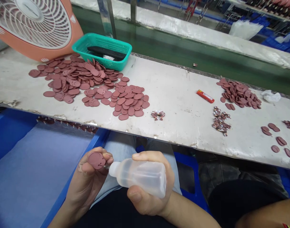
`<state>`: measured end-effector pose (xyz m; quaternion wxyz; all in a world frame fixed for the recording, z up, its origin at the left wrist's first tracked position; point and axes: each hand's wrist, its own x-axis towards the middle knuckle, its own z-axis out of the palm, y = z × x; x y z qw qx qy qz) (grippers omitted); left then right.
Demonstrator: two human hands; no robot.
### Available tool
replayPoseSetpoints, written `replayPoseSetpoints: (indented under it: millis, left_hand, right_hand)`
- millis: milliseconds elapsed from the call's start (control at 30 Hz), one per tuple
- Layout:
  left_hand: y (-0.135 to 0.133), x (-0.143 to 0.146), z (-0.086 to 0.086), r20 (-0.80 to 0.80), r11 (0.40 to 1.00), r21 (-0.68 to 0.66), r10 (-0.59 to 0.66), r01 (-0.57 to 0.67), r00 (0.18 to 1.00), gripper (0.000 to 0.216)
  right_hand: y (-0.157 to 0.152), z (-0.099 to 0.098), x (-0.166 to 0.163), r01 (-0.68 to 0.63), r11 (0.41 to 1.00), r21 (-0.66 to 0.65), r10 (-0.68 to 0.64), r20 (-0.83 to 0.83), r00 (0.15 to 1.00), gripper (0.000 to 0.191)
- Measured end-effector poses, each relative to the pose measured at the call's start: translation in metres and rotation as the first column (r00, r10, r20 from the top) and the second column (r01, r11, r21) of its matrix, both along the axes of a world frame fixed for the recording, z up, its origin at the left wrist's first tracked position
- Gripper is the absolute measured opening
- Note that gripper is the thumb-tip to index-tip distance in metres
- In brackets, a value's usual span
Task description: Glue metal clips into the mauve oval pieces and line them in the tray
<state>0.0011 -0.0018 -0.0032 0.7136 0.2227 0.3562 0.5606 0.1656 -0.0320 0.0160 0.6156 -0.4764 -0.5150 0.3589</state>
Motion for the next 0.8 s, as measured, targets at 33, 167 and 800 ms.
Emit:
replayPoseSetpoints:
  millis: [33,167,800]
  left_hand:
    - [0.0001,-0.0001,0.0002,-0.002,1.0,0.002,0.004,-0.004,1.0,0.032]
    - [0.0009,0.0003,0.002,-0.011,1.0,-0.005,0.012,-0.012,1.0,0.033]
    - [0.0,0.0001,0.0013,-0.014,1.0,-0.008,0.014,-0.014,1.0,0.035]
  right_hand:
    - [-0.0008,-0.0014,0.0,0.016,1.0,-0.003,-0.016,-0.004,1.0,0.038]
    - [-0.0007,-0.0031,-0.0003,0.026,0.999,-0.03,-0.025,0.013,1.0,0.038]
    - [0.0004,-0.0031,0.0005,0.024,1.0,-0.014,-0.024,-0.02,1.0,0.036]
